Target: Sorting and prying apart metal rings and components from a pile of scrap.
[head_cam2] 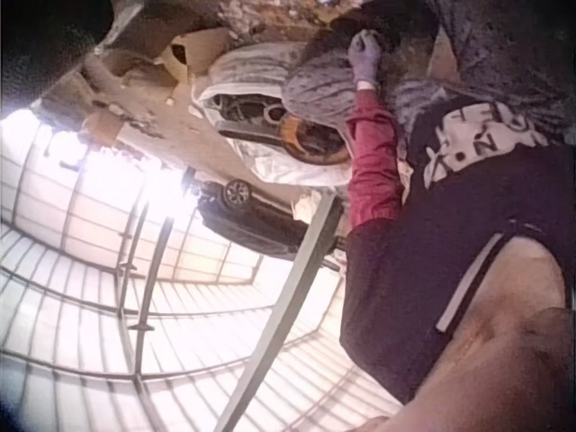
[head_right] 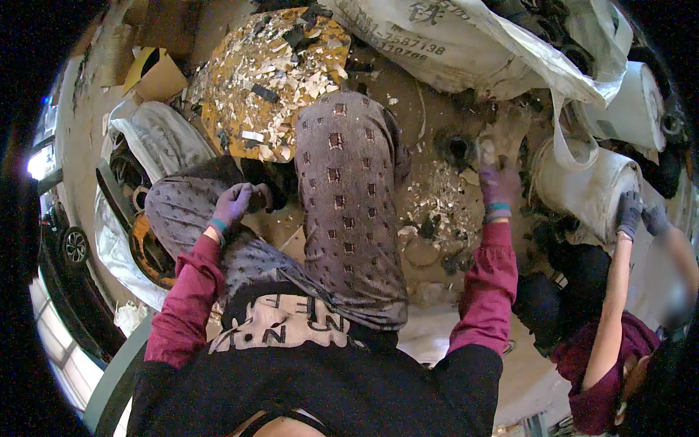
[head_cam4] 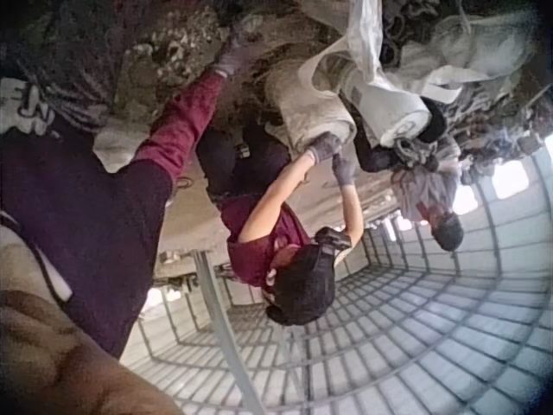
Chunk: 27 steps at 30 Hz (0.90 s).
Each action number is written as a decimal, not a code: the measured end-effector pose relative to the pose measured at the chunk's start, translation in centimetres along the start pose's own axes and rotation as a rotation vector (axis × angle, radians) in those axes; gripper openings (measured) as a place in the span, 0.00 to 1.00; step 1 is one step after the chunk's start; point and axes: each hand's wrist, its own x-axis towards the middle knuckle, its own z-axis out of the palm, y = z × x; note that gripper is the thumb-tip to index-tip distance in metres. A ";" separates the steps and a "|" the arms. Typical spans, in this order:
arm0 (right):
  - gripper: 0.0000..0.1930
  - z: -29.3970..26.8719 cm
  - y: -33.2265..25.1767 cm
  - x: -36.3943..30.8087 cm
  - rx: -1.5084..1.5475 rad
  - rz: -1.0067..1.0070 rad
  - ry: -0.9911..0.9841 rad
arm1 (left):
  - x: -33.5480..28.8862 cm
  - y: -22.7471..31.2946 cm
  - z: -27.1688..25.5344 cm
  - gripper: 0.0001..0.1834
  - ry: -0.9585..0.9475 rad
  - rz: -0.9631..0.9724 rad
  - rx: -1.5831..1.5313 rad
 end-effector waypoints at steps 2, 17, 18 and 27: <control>0.22 -1.9 -3.0 -1.8 0.045 -0.089 0.186 | -0.5 0.7 -0.2 0.14 -0.006 -0.053 -0.053; 0.25 4.4 -1.3 -2.2 0.002 -0.189 0.081 | -0.7 1.4 -0.2 0.14 -0.042 -0.144 -0.134; 0.27 4.6 -1.1 -2.7 0.045 -0.162 0.108 | -0.8 1.9 -0.3 0.14 -0.047 -0.138 -0.119; 0.22 8.2 6.0 1.0 -0.338 -0.129 -0.215 | 0.0 0.2 -0.2 0.13 0.019 0.034 -0.062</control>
